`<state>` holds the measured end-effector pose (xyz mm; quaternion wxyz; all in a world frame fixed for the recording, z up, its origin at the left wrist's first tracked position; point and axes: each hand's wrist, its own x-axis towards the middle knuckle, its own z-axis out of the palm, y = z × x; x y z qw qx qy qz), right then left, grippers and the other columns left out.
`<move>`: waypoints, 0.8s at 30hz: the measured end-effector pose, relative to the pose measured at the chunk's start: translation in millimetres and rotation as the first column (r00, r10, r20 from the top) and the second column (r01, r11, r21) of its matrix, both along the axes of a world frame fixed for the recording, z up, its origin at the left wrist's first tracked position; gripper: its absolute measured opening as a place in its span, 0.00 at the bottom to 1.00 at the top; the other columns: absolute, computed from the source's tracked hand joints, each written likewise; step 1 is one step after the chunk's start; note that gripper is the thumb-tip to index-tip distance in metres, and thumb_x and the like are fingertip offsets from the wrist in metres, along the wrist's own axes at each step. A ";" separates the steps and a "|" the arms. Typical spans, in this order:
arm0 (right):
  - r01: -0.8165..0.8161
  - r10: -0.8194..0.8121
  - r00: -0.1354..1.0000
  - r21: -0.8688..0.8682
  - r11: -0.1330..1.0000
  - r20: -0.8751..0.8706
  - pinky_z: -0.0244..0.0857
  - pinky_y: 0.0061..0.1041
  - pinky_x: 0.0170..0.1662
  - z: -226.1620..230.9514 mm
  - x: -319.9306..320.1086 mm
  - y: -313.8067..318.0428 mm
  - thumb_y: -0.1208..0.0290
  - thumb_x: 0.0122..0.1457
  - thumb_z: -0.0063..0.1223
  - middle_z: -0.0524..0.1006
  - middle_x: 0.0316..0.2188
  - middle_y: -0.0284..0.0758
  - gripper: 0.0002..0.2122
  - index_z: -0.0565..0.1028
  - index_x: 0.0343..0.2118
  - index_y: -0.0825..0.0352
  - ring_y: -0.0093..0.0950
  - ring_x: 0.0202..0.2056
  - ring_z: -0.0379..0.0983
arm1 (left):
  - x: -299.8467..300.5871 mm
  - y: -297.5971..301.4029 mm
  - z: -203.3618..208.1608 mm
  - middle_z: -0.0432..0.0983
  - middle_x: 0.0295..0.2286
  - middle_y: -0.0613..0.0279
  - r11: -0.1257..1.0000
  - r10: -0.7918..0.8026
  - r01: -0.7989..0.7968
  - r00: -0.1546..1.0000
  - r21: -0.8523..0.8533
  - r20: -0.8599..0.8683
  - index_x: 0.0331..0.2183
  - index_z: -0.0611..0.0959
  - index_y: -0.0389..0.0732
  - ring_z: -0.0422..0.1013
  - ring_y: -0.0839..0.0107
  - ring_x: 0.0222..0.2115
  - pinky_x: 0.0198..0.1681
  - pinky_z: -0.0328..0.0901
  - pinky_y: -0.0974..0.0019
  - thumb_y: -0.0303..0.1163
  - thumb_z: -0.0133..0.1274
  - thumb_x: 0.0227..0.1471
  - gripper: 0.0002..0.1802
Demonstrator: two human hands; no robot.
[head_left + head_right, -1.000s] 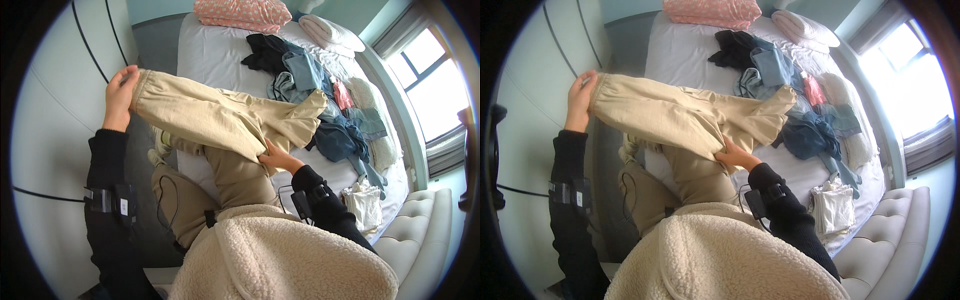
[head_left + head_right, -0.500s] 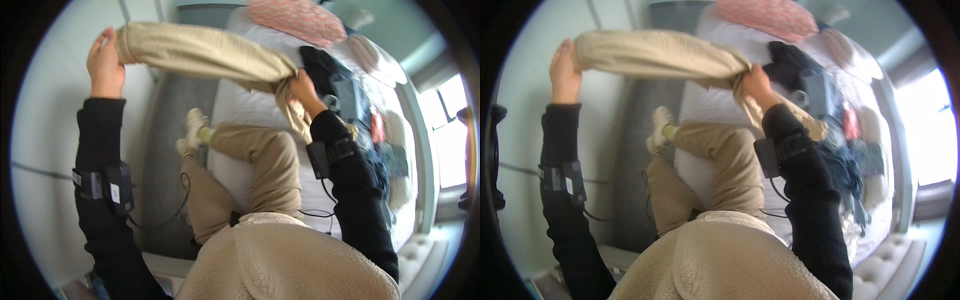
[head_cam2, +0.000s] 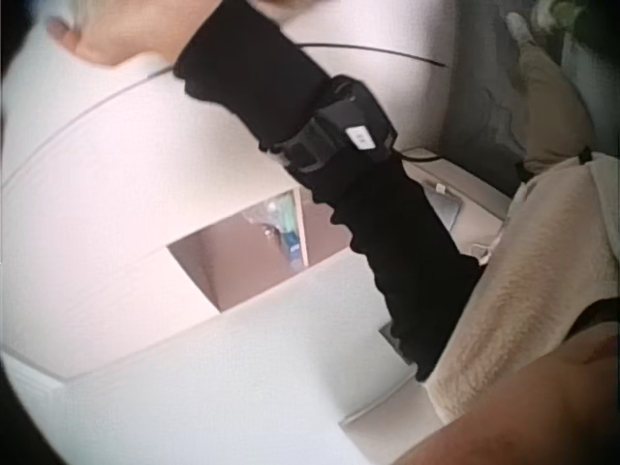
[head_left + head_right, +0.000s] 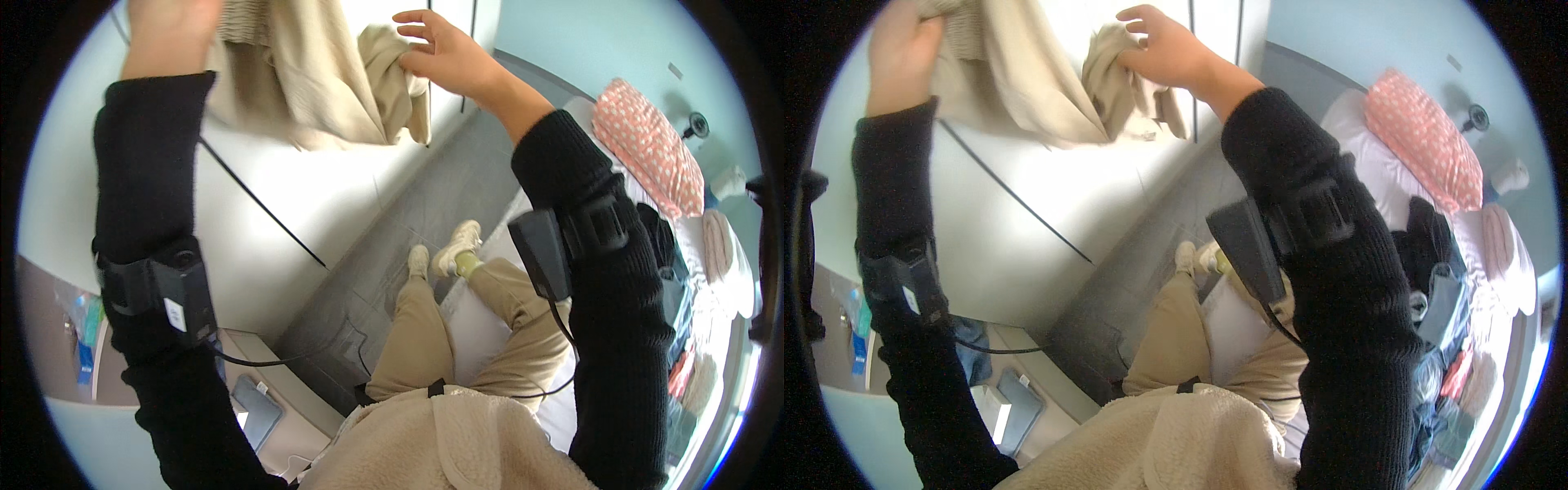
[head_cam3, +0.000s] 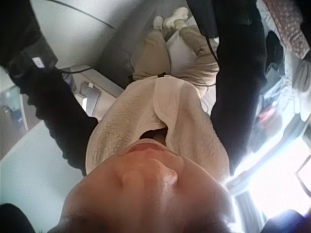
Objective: The person folds several pieces of clothing on a bed. They handle a white garment, a cream top with red hearts, a white t-shirt with text, and beige pants, folding each item and placing it aside.
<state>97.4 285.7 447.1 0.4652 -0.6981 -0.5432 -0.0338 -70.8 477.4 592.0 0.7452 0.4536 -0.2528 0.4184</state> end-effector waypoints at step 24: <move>-0.351 0.527 0.188 0.445 0.824 -0.829 0.75 0.23 0.42 0.5 -54.4 13.8 0.71 0.59 0.51 0.79 0.38 0.40 0.14 0.72 0.44 0.75 0.26 0.36 0.78 | -25.7 -23.8 -173.7 0.69 0.51 0.50 0.990 0.065 0.083 0.462 0.116 -0.884 0.55 0.69 0.33 0.66 0.63 0.53 0.56 0.62 0.62 0.59 0.57 0.50 0.44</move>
